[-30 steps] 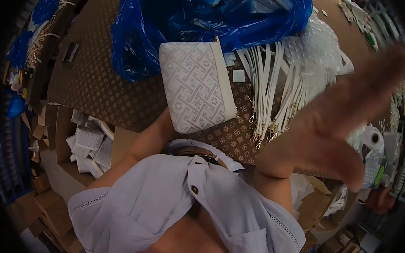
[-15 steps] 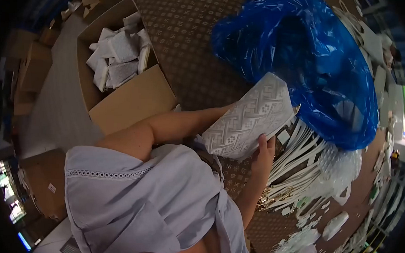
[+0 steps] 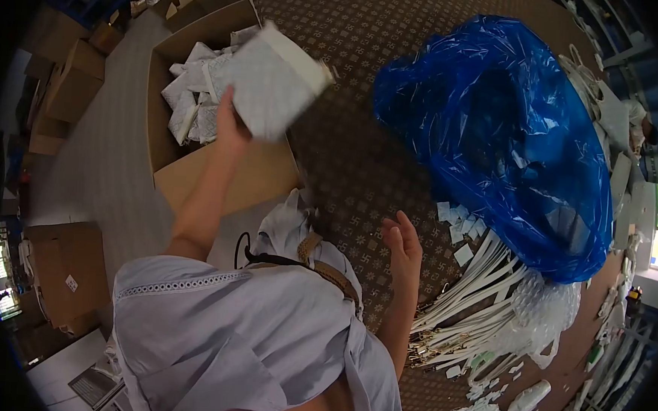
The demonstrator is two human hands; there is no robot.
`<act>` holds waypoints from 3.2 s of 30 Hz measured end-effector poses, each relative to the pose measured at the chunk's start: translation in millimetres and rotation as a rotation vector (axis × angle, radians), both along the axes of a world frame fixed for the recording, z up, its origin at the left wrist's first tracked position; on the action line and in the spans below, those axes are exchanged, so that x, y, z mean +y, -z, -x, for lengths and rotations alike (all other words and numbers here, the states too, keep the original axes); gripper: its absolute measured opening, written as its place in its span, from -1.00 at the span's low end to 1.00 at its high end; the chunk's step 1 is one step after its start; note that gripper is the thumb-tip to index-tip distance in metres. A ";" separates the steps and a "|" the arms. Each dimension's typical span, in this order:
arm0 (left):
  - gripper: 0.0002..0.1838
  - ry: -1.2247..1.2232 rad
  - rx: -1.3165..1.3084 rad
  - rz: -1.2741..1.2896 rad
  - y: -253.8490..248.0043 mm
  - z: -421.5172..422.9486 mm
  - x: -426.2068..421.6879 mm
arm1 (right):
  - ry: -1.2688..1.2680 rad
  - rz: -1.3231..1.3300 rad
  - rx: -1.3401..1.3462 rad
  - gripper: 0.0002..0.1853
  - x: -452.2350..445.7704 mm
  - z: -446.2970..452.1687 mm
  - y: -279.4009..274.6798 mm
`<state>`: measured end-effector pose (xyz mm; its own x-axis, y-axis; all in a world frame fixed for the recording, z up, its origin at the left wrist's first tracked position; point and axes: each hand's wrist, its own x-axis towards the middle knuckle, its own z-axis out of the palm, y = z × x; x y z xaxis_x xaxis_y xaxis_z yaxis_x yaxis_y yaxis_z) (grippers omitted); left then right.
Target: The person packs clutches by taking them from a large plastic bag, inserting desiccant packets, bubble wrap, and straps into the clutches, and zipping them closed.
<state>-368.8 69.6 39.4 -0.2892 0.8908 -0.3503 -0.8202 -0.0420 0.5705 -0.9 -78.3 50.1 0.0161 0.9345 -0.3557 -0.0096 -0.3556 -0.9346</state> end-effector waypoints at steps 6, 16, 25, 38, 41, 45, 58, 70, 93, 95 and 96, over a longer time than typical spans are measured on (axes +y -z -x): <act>-0.50 0.150 0.329 -0.147 -45.9 -24.7 36.4 | -0.007 0.061 -0.033 -0.53 -14.5 2.5 20.5; -0.08 0.813 -0.129 -1.385 -195.8 -204.0 -96.8 | 0.006 0.041 -0.091 -0.52 -44.9 -5.7 69.2; -0.12 0.898 -0.142 -1.351 -198.9 -169.6 -116.9 | 0.167 0.132 0.002 -0.51 -64.1 -17.9 76.5; -0.17 0.901 -0.136 -1.248 -190.5 -197.7 -74.8 | 0.138 0.130 -0.095 -0.53 -55.0 -14.5 72.2; -0.19 0.898 -0.124 -1.229 -189.2 -204.1 -73.5 | 0.139 0.123 -0.206 -0.54 -53.7 -12.9 68.8; -0.20 0.927 -0.140 -1.251 -193.2 -212.1 -66.7 | 0.186 0.119 -0.186 -0.54 -63.4 -15.2 83.2; -0.25 1.110 -0.232 -1.179 -191.2 -256.6 -52.9 | 0.286 0.167 -0.173 -0.56 -63.7 -12.1 88.3; -0.29 1.369 -0.427 -1.138 -193.4 -305.6 -59.4 | 0.256 0.173 -0.377 -0.56 -62.7 -16.4 67.1; -0.73 1.184 1.713 -1.105 23.0 -500.5 126.1 | 0.713 0.289 0.123 -0.75 -64.7 -26.0 90.3; -0.67 1.192 1.989 -1.109 21.0 -538.9 150.6 | 0.710 0.217 0.021 -0.76 -70.5 -19.0 98.7; -0.67 1.196 1.979 -1.118 29.0 -557.0 163.1 | 0.701 0.189 -0.016 -0.76 -73.5 -15.4 101.9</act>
